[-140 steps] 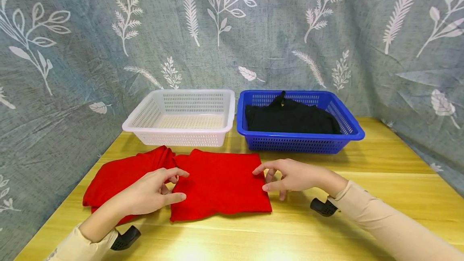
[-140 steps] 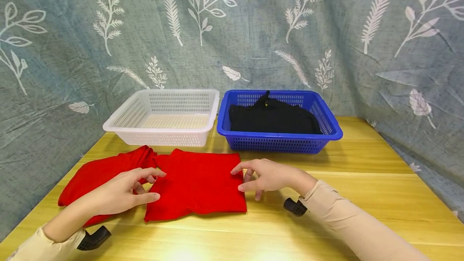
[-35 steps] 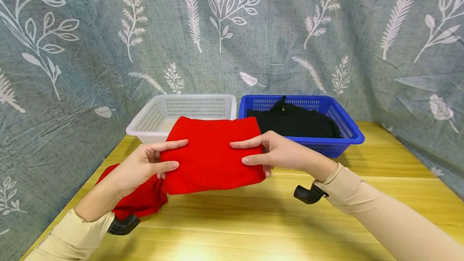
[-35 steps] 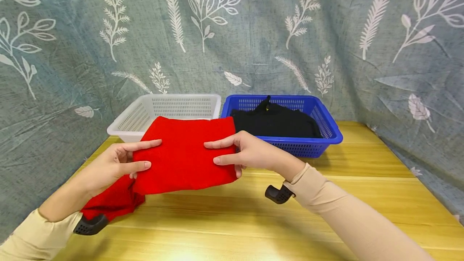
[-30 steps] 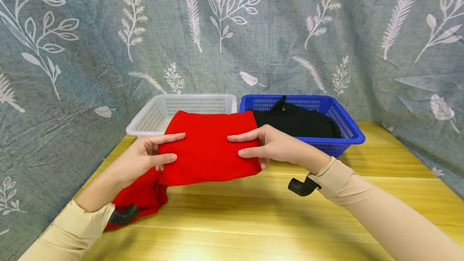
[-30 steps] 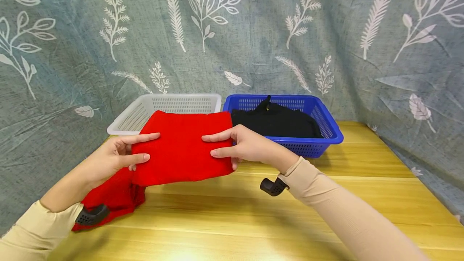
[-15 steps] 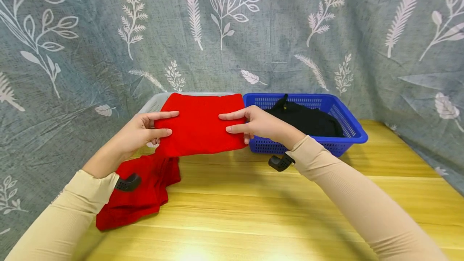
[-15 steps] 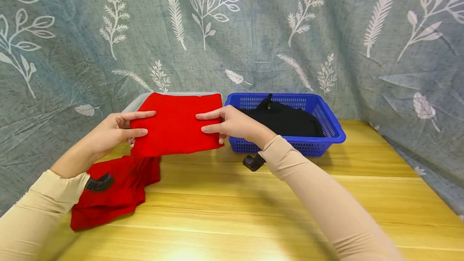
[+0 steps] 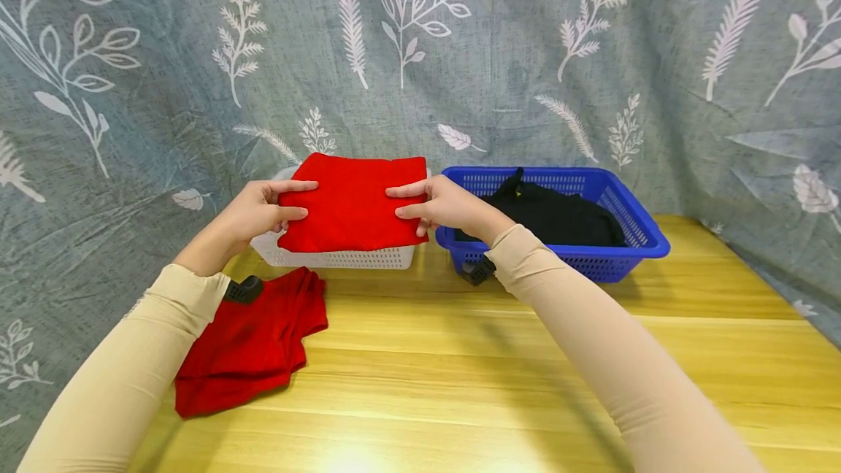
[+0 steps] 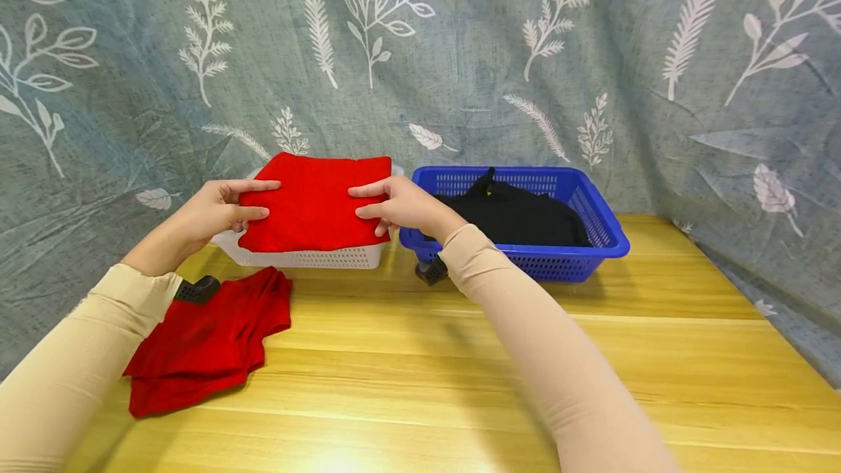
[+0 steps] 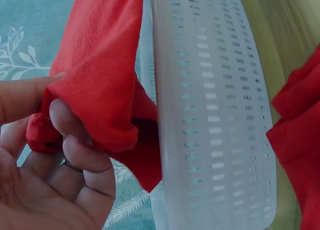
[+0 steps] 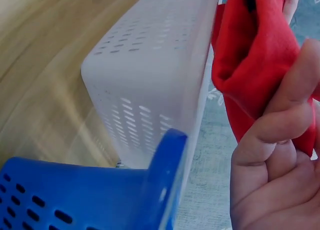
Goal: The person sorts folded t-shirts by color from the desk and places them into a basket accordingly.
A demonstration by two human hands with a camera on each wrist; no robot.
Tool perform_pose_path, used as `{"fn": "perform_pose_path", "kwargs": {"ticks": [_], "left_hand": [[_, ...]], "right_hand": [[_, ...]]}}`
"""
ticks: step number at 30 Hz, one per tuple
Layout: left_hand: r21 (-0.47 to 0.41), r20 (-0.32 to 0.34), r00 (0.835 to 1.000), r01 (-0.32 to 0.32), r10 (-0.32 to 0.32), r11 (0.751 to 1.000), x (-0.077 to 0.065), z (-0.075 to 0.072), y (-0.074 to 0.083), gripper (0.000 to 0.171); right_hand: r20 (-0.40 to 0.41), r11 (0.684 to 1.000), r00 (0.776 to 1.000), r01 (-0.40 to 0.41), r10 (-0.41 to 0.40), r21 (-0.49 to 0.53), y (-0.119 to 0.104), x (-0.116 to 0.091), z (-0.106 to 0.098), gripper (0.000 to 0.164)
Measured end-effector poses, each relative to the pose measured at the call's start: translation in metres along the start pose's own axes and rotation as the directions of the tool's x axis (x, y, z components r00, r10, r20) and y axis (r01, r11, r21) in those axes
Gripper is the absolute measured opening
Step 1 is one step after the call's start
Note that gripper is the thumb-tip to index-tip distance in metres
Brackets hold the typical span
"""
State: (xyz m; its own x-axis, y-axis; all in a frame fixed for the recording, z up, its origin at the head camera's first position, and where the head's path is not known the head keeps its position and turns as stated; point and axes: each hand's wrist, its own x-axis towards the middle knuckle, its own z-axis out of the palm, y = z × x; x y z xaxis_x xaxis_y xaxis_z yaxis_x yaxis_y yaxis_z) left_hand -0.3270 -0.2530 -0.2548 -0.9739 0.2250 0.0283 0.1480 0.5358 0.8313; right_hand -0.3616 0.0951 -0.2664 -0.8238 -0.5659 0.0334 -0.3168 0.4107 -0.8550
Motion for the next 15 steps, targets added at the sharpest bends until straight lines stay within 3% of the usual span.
{"fn": "perform_pose_path", "kwargs": {"ticks": [15], "left_hand": [[0.076, -0.054, 0.998, 0.014, -0.010, 0.997, 0.032, -0.009, -0.016, 0.056]], "right_hand": [[-0.037, 0.998, 0.998, -0.045, 0.047, 0.044, -0.002, 0.030, 0.011, 0.054]]}}
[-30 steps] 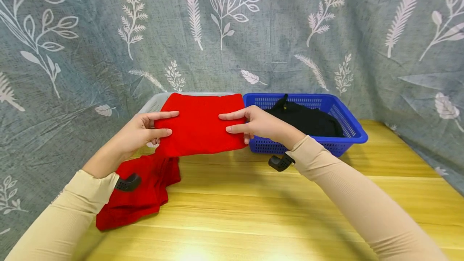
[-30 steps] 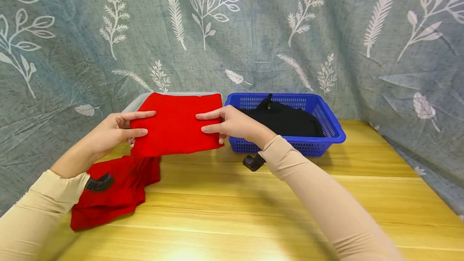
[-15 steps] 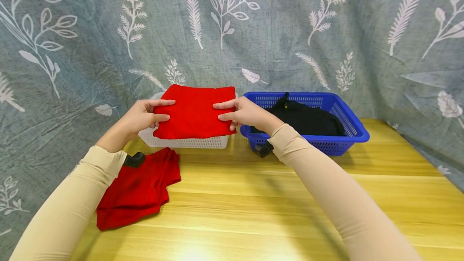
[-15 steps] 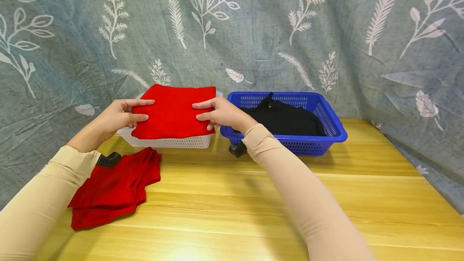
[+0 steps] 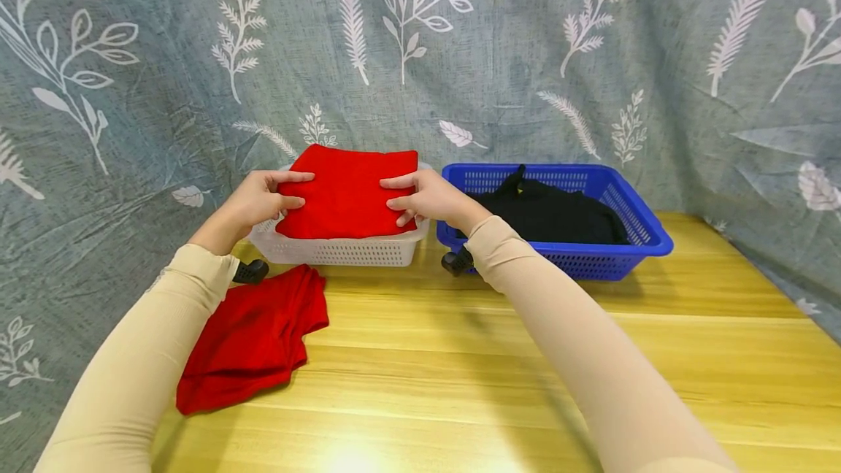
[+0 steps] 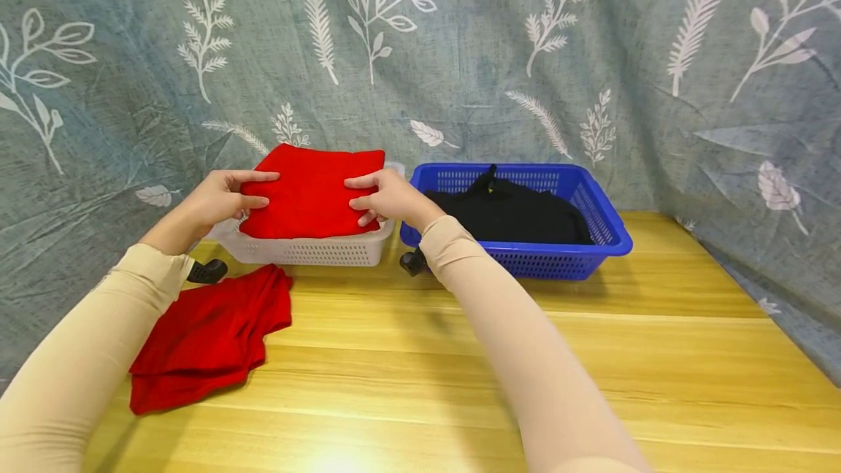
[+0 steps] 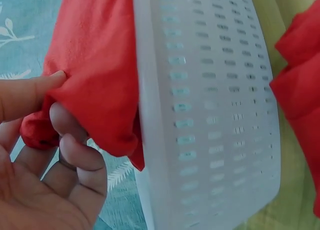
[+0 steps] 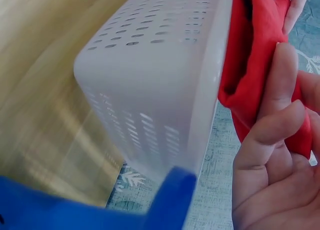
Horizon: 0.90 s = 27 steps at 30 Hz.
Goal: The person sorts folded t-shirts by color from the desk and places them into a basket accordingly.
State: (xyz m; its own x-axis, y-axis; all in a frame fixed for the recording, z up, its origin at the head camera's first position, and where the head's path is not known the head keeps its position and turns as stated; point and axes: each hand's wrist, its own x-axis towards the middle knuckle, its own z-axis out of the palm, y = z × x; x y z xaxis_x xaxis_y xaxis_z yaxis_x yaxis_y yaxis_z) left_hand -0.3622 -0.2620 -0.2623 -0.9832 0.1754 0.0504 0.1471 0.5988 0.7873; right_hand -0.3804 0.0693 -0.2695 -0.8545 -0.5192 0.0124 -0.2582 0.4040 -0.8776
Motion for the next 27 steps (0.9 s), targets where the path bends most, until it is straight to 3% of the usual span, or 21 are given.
{"fn": "perform_pose_path", "kwargs": {"ticks": [15, 23, 27], "left_hand": [[0.049, -0.014, 0.999, 0.029, -0.029, 0.998, 0.013, -0.001, -0.011, 0.054], [0.085, -0.026, 0.999, 0.043, -0.041, 0.995, 0.014, 0.002, -0.018, 0.053], [0.169, -0.060, 0.997, 0.054, -0.045, 0.984, 0.012, -0.002, -0.021, 0.049]], "right_hand": [[-0.037, 0.998, 0.997, -0.059, 0.061, 0.038, -0.003, 0.022, 0.021, 0.057], [-0.043, 0.997, 0.996, -0.076, 0.075, -0.024, -0.001, 0.026, 0.024, 0.058], [-0.041, 0.994, 0.996, -0.079, 0.076, -0.075, 0.001, 0.024, 0.022, 0.057]]}}
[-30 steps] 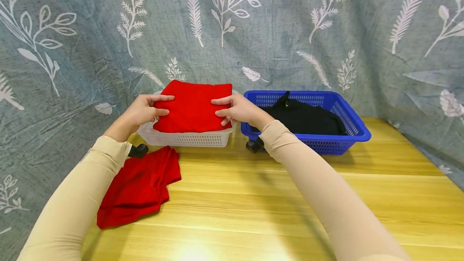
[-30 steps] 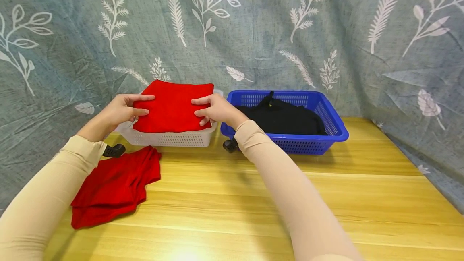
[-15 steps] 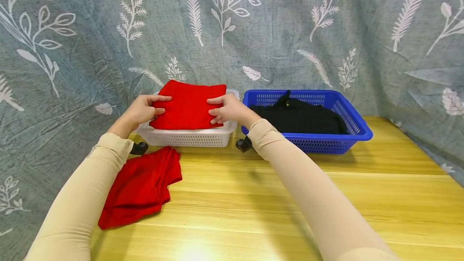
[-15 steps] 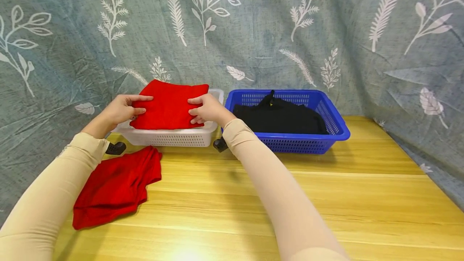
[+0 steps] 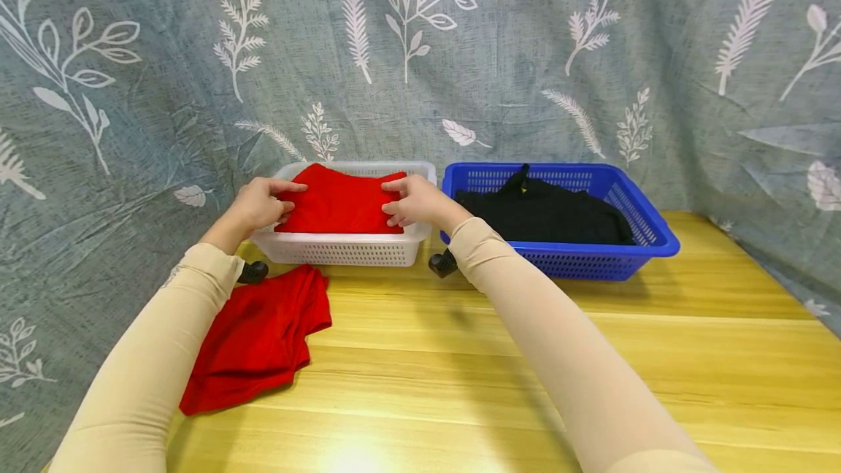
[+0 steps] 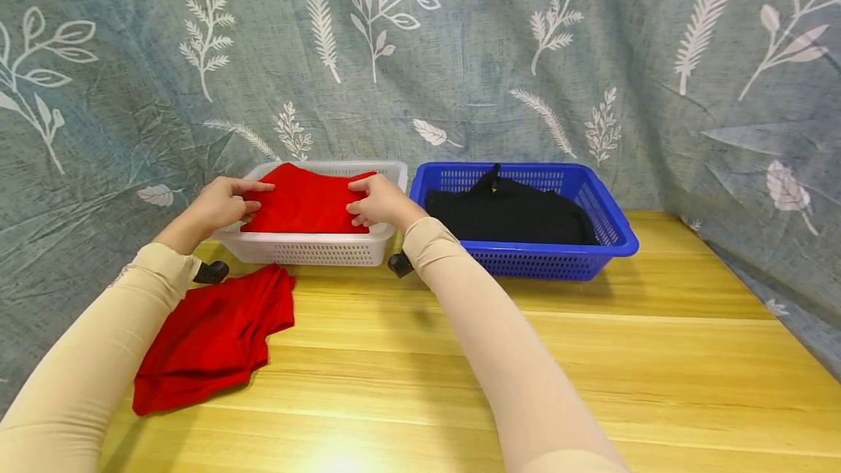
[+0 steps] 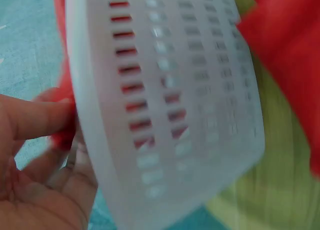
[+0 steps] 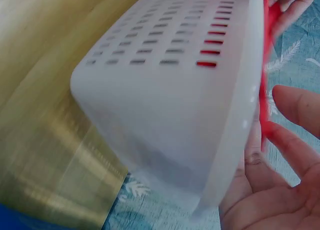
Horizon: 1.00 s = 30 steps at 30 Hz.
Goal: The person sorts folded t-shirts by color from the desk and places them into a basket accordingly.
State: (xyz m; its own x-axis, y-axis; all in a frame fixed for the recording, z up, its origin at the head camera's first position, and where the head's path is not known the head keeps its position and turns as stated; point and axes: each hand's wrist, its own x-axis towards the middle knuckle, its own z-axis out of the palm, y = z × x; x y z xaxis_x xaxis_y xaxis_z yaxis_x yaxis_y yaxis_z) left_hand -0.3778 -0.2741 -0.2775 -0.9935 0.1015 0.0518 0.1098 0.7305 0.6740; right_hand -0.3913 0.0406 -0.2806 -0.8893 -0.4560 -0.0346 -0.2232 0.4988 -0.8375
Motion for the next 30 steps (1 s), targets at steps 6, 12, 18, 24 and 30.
{"fn": "perform_pose_path", "kwargs": {"ticks": [6, 12, 18, 24, 30], "left_hand": [[0.066, 0.004, 1.000, 0.018, -0.019, 0.998, -0.007, -0.009, -0.008, 0.044], [0.095, 0.018, 1.000, -0.010, 0.009, 0.995, -0.017, -0.012, -0.011, 0.038], [0.106, 0.036, 0.999, -0.033, 0.029, 0.994, -0.033, -0.016, -0.011, 0.039], [0.103, 0.068, 0.997, -0.050, 0.043, 0.993, -0.049, -0.020, -0.011, 0.040], [0.133, 0.085, 0.995, -0.068, 0.057, 0.989, -0.068, -0.023, -0.015, 0.041]], "right_hand": [[-0.013, 0.999, 1.000, 0.013, -0.013, -0.030, 0.007, -0.005, -0.008, 0.048], [-0.009, 0.999, 0.999, 0.043, -0.044, -0.031, 0.011, -0.009, -0.011, 0.041], [0.010, 0.998, 0.998, 0.063, -0.063, -0.031, 0.010, -0.013, -0.009, 0.039], [0.014, 0.993, 0.994, 0.108, -0.108, -0.040, 0.001, -0.017, -0.002, 0.038], [0.062, 0.978, 0.978, 0.203, -0.200, -0.051, -0.006, -0.021, 0.011, 0.037]]}}
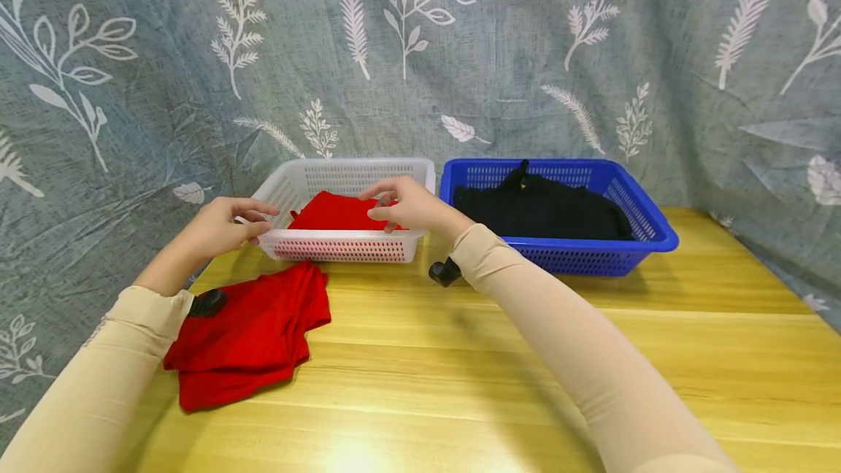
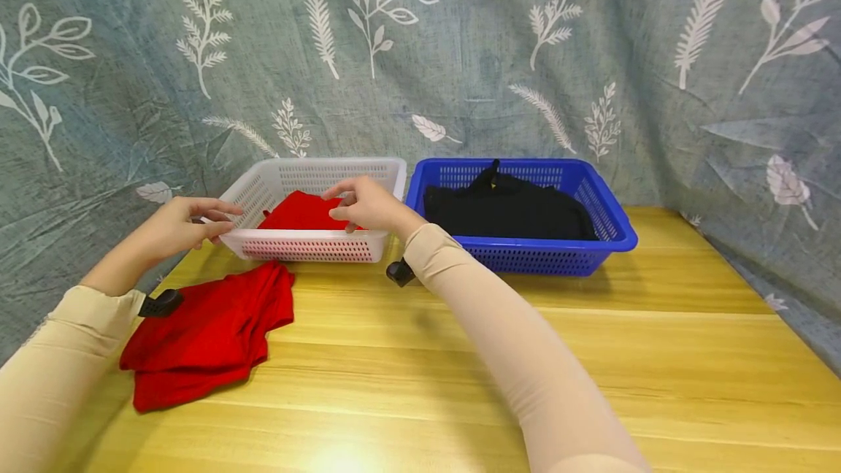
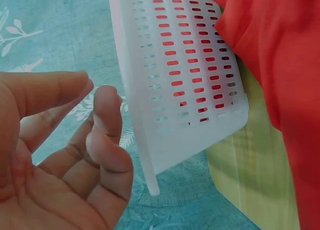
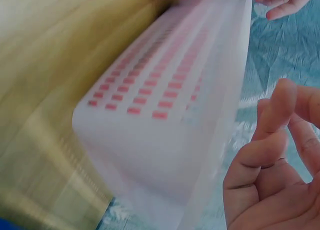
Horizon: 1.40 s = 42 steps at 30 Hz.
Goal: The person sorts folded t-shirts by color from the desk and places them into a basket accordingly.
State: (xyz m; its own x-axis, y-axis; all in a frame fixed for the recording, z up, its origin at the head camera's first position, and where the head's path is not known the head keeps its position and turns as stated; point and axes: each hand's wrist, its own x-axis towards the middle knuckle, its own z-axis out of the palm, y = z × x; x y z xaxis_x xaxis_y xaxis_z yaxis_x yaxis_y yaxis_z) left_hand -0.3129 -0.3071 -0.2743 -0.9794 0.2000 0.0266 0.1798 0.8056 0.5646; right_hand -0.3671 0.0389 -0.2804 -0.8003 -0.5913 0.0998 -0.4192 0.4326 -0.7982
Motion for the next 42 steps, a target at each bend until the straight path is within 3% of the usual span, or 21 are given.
{"fn": "perform_pose_path", "kwargs": {"ticks": [10, 28, 35, 42], "left_hand": [[0.072, -0.002, 0.996, -0.085, 0.085, 0.994, -0.041, 0.012, -0.012, 0.043], [0.120, -0.028, 0.999, -0.022, 0.026, 0.993, -0.120, 0.029, -0.051, 0.043], [0.161, -0.053, 0.999, 0.004, 0.005, 0.987, -0.138, 0.036, -0.064, 0.042], [0.172, -0.080, 0.997, 0.016, -0.002, 0.985, -0.145, 0.041, -0.074, 0.043]], "right_hand": [[0.178, 0.994, 0.980, 0.099, -0.089, -0.044, -0.019, -0.011, 0.032, 0.043], [0.422, 0.994, 0.903, 0.104, -0.085, -0.022, -0.027, -0.009, 0.088, 0.052], [0.446, 0.988, 0.893, 0.121, -0.066, -0.096, -0.025, -0.007, 0.107, 0.055], [0.452, 0.984, 0.890, 0.130, -0.063, -0.118, -0.022, -0.004, 0.122, 0.053]]}}
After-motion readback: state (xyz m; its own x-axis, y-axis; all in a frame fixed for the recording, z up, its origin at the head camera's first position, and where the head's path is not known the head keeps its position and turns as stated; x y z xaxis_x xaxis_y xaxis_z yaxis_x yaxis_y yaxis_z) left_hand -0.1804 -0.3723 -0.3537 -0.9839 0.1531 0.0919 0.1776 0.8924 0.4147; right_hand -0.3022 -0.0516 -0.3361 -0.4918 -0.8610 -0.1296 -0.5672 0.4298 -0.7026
